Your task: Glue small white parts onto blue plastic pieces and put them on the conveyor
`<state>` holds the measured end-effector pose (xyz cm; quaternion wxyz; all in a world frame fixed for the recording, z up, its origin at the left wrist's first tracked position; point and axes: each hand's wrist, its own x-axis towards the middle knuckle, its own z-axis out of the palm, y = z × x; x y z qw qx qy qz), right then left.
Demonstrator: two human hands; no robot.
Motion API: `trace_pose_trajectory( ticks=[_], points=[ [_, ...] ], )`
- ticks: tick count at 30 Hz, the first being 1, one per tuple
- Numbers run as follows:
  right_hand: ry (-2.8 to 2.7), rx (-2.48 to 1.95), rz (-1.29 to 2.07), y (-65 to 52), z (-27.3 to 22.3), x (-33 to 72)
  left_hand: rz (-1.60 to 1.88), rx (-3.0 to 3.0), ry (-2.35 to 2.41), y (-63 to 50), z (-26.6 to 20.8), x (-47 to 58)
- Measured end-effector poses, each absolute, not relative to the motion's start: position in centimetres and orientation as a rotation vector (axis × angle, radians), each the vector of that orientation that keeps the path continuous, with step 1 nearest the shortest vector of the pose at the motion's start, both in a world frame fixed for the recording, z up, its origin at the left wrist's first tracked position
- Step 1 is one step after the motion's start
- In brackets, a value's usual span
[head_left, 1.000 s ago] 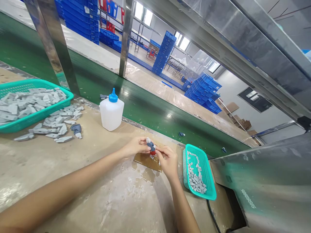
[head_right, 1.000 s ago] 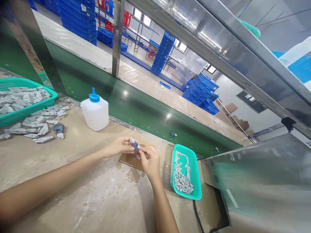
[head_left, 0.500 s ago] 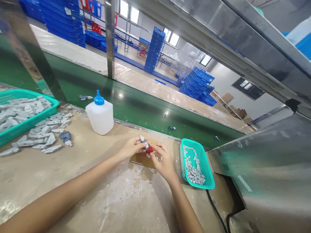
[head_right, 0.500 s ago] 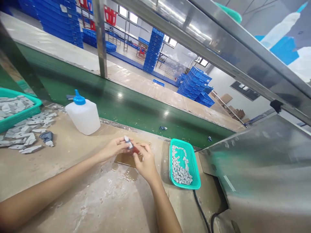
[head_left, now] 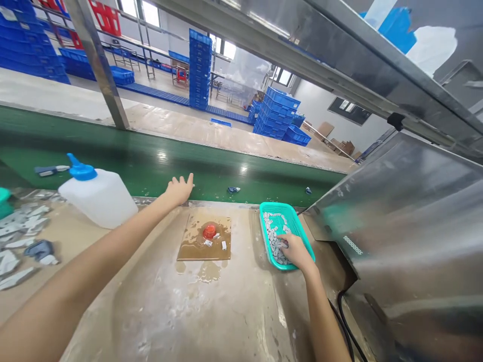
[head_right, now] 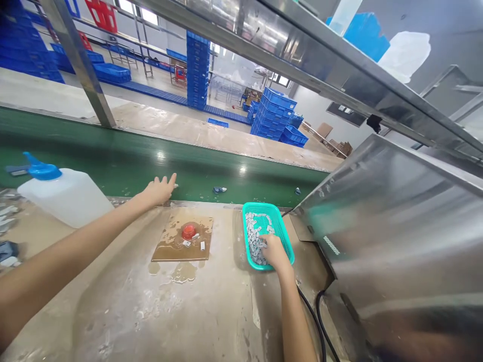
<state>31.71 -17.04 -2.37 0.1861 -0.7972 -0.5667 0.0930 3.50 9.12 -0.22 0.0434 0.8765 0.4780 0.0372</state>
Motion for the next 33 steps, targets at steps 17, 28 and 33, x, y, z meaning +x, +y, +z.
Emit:
trace_pose_trajectory(
  ticks=[17, 28, 33],
  points=[
    [-1.376, -1.996, 0.150, -17.4, -2.4, 31.5, 0.549, 2.449, 1.112, 7.2, -0.8, 9.6],
    [-1.658, -1.356, 0.207, -14.4, 2.7, 18.6, 0.406, 1.018, 0.639, -6.0, 2.5, 3.5],
    [-1.844, -1.165, 0.142, -13.7, 3.8, 16.0, 0.447, 0.752, 0.598, -6.0, 2.3, 2.3]
  ],
)
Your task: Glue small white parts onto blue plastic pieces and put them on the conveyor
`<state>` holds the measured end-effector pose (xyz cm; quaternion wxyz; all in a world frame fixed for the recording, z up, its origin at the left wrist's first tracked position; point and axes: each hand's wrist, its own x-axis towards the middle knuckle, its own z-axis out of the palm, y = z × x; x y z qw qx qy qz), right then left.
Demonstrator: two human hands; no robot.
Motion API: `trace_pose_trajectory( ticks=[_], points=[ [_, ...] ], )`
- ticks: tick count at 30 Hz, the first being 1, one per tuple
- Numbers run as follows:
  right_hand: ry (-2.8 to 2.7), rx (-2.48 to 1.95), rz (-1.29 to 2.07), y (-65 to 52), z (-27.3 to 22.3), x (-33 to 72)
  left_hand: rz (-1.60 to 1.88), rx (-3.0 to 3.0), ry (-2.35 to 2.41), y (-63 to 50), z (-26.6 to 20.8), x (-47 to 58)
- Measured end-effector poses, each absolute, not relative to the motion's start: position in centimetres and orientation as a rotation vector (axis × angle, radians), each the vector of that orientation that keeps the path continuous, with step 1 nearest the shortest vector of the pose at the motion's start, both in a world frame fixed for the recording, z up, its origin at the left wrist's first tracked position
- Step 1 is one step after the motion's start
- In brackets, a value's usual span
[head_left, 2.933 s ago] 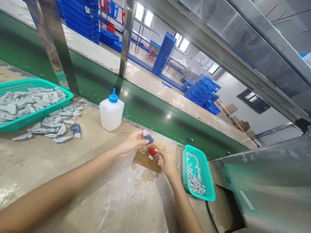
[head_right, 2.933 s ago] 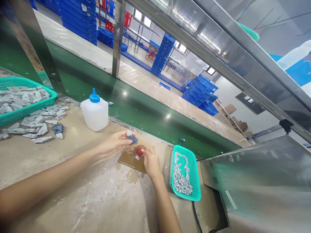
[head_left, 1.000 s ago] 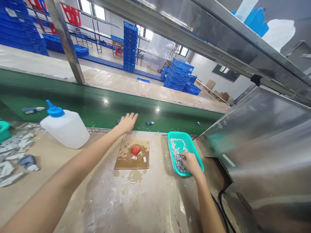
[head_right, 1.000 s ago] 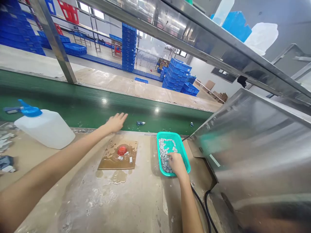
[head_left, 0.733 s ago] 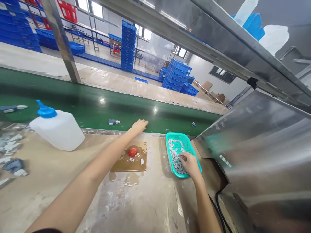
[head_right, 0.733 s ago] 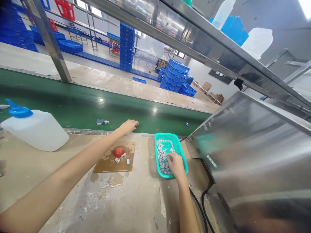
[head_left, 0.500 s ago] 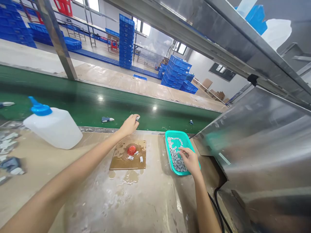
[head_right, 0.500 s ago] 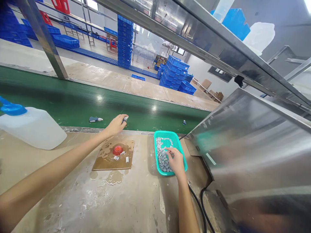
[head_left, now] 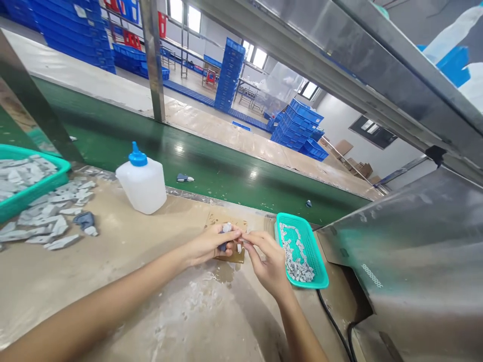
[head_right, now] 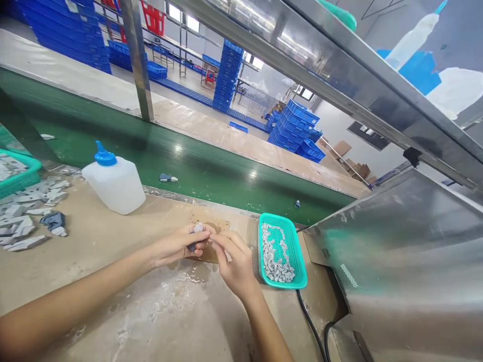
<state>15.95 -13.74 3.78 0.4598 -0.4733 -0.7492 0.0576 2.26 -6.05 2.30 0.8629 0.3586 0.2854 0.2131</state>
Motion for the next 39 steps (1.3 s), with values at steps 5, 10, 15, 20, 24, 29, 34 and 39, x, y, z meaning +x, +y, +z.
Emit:
trace_pose_trajectory(
  ticks=[5, 10, 15, 20, 24, 29, 34, 39],
  points=[
    [-1.884, -1.123, 0.148, -13.2, 3.9, 15.5, 0.404, 0.650, 0.524, -5.6, 1.7, 1.6],
    [-1.849, -1.187, 0.088, -12.9, 3.8, 15.1, 0.491, 0.764, 0.567, -5.5, 1.9, 1.5],
    [-1.811, -1.307, 0.071, -12.6, 3.5, 15.2, 0.634, 0.979, 0.683, -5.1, 2.1, 1.5],
    [-1.986, -1.198, -0.109, -12.0, 3.2, 15.4, 0.646, 1.074, 0.670, -4.8, 2.1, 1.2],
    [-2.059, -1.118, -0.179, -11.5, 2.8, 15.5, 0.573, 0.966, 0.633, -4.8, 2.1, 1.0],
    [-1.957, -1.270, -0.098, -10.2, 0.7, 16.6, 0.712, 0.744, 0.714, -3.8, 1.6, 1.1],
    [-1.902, -1.431, 0.048, -9.0, -2.4, 17.5, 0.868, 0.508, 0.771, -2.3, 1.4, 0.6],
    [-1.952, -1.445, 0.019, -8.6, -4.1, 17.3, 0.879, 0.452, 0.766, -1.9, 1.4, 0.3]
  ],
)
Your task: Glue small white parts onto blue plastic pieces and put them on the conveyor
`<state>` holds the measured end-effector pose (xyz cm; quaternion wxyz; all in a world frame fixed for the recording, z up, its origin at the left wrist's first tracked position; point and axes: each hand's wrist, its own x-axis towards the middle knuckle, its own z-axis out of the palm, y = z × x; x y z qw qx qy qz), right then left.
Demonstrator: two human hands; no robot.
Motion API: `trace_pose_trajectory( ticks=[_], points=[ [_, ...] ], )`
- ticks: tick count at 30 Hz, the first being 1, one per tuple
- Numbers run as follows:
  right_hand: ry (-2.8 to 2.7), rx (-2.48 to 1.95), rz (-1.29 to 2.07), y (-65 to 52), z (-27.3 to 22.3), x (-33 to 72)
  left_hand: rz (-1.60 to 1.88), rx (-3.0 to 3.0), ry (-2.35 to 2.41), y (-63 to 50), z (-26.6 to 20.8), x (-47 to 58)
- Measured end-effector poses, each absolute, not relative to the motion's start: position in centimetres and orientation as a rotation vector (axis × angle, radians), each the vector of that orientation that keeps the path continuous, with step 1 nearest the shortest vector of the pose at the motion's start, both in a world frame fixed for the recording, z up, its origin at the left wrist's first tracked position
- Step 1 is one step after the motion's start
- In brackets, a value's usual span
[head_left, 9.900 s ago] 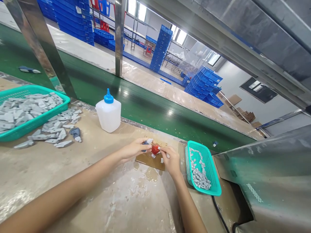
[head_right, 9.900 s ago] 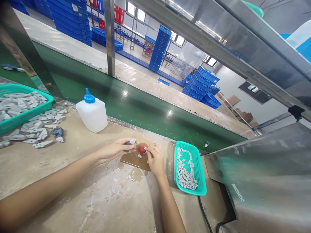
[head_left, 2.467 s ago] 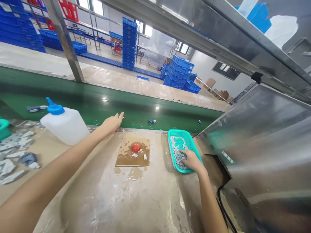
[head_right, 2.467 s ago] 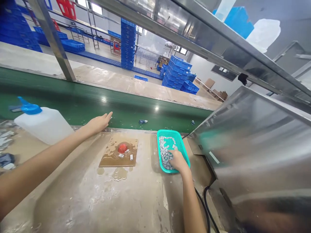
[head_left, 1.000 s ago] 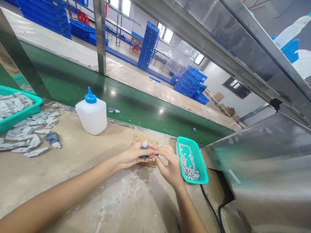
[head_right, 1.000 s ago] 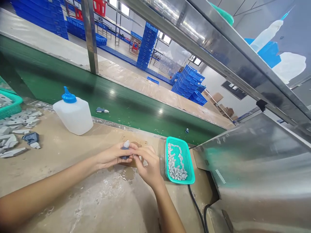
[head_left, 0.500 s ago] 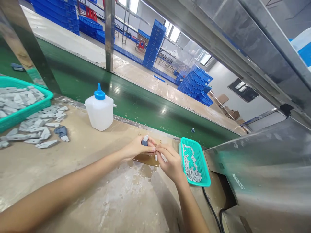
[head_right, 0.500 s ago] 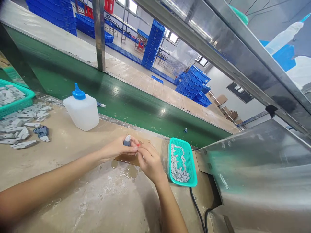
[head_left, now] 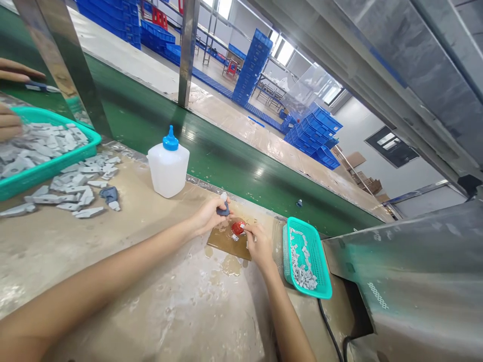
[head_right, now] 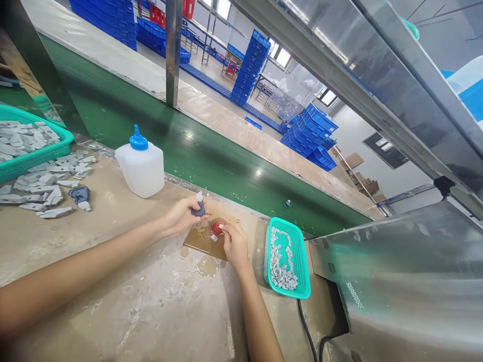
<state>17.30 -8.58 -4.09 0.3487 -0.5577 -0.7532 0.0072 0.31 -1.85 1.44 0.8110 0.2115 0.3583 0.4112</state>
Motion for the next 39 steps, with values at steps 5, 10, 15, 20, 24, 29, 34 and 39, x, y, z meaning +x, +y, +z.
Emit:
trace_pose_trajectory(
  ticks=[5, 10, 15, 20, 24, 29, 34, 39],
  points=[
    [-1.973, -1.443, -0.031, -8.4, -4.4, 17.4, 0.827, 0.459, 0.783, -1.9, 0.9, 0.4],
    [-2.004, -1.420, -0.075, -8.6, -4.4, 17.4, 0.739, 0.578, 0.770, -2.0, 0.4, 0.3],
    [-1.958, -1.404, -0.036, -9.0, -3.7, 16.8, 0.763, 0.711, 0.759, -1.9, 0.0, 0.4],
    [-1.654, -1.424, 0.159, -9.3, -2.0, 16.1, 0.752, 0.799, 0.792, -2.1, -0.1, 0.5],
    [-1.505, -1.382, 0.269, -9.3, -1.3, 15.6, 0.694, 0.846, 0.768, -2.6, 0.2, 0.6],
    [-1.523, -1.375, 0.277, -9.2, -1.6, 15.4, 0.689, 0.874, 0.755, -2.9, 0.4, 0.6],
    [-1.572, -1.364, 0.277, -9.5, -1.4, 15.2, 0.680, 0.837, 0.705, -3.0, -0.2, 0.7],
    [-1.648, -1.356, 0.293, -9.8, -0.8, 15.1, 0.706, 0.721, 0.685, -3.1, -0.7, 1.0]
  ],
)
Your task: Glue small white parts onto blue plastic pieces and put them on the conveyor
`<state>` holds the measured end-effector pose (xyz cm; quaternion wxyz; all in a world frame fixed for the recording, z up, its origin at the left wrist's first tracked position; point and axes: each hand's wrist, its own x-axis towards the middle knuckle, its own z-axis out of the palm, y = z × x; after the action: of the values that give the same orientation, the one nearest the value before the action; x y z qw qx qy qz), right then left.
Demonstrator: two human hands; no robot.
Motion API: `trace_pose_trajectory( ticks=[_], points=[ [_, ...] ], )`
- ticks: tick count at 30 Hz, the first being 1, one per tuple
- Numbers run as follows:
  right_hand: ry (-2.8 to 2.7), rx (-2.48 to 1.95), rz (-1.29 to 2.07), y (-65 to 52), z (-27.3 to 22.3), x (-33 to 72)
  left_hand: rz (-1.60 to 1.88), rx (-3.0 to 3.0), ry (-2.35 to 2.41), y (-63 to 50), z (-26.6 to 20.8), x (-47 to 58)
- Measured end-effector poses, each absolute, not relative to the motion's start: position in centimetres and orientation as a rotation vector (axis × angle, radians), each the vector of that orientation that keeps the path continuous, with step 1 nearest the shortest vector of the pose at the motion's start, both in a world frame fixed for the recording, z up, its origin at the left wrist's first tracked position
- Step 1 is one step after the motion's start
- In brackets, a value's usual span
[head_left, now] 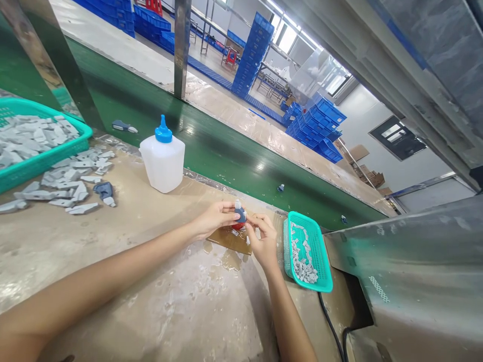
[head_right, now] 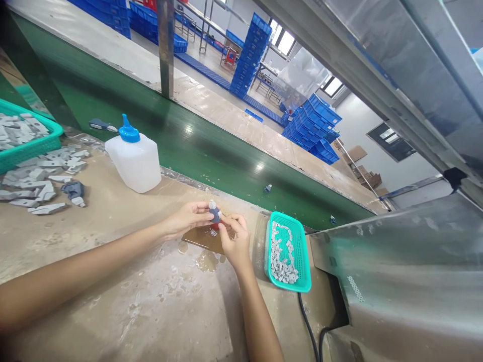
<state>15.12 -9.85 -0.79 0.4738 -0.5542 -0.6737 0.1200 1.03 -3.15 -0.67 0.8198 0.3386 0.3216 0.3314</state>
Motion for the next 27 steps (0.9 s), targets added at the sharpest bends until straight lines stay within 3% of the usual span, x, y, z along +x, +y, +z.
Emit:
trace_pose_trajectory(
  ticks=[13, 27],
  points=[
    [-1.851, -1.370, 0.088, -11.1, -0.2, 16.4, 0.802, 0.764, 0.748, -1.4, 0.3, 3.7],
    [-1.424, -1.838, -0.256, -18.5, -2.5, 30.5, 0.833, 1.938, 1.296, 7.7, -0.2, 2.3]
  ],
)
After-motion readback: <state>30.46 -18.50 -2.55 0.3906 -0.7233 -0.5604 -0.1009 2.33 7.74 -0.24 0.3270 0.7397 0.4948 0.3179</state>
